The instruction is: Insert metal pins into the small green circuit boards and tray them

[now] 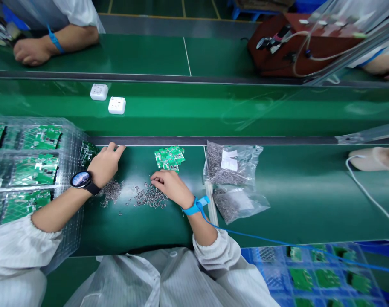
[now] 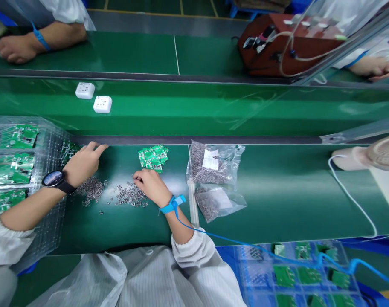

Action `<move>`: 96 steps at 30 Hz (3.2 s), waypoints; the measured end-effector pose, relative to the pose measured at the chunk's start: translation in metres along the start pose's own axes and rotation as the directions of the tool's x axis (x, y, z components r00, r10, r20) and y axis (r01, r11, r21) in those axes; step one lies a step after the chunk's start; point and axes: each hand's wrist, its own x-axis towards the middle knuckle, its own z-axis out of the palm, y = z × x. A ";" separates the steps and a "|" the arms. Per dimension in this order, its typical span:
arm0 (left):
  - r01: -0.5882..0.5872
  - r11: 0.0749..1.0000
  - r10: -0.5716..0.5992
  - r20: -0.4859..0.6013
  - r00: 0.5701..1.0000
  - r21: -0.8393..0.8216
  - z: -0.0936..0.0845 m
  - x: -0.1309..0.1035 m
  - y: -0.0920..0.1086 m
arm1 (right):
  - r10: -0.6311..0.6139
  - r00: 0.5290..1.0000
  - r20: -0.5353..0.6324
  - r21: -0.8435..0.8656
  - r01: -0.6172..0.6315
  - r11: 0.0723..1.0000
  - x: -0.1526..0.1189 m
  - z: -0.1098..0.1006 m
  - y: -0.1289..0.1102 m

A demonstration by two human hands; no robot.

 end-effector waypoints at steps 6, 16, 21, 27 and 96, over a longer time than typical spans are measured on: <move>-0.259 0.927 0.237 -0.110 0.965 -0.272 -0.002 0.000 0.015 | -0.082 0.992 0.093 0.003 0.082 0.997 -0.003 -0.004 0.007; -0.383 0.824 0.346 -0.165 0.924 -0.419 0.013 -0.007 0.030 | -0.106 0.994 0.038 0.010 0.106 0.994 -0.001 -0.001 0.007; -0.343 0.801 0.354 -0.074 0.932 -0.491 0.012 -0.009 0.034 | -0.151 0.988 0.004 0.059 0.151 0.987 0.001 0.001 0.008; -0.250 0.876 0.304 0.069 0.950 -0.413 0.011 -0.010 0.032 | -0.134 0.989 -0.067 0.076 0.139 0.987 0.002 -0.002 0.006; 0.368 0.082 0.276 0.376 0.885 -0.926 -0.020 -0.013 0.045 | -0.106 0.937 -0.333 0.217 0.185 0.958 -0.005 -0.002 -0.012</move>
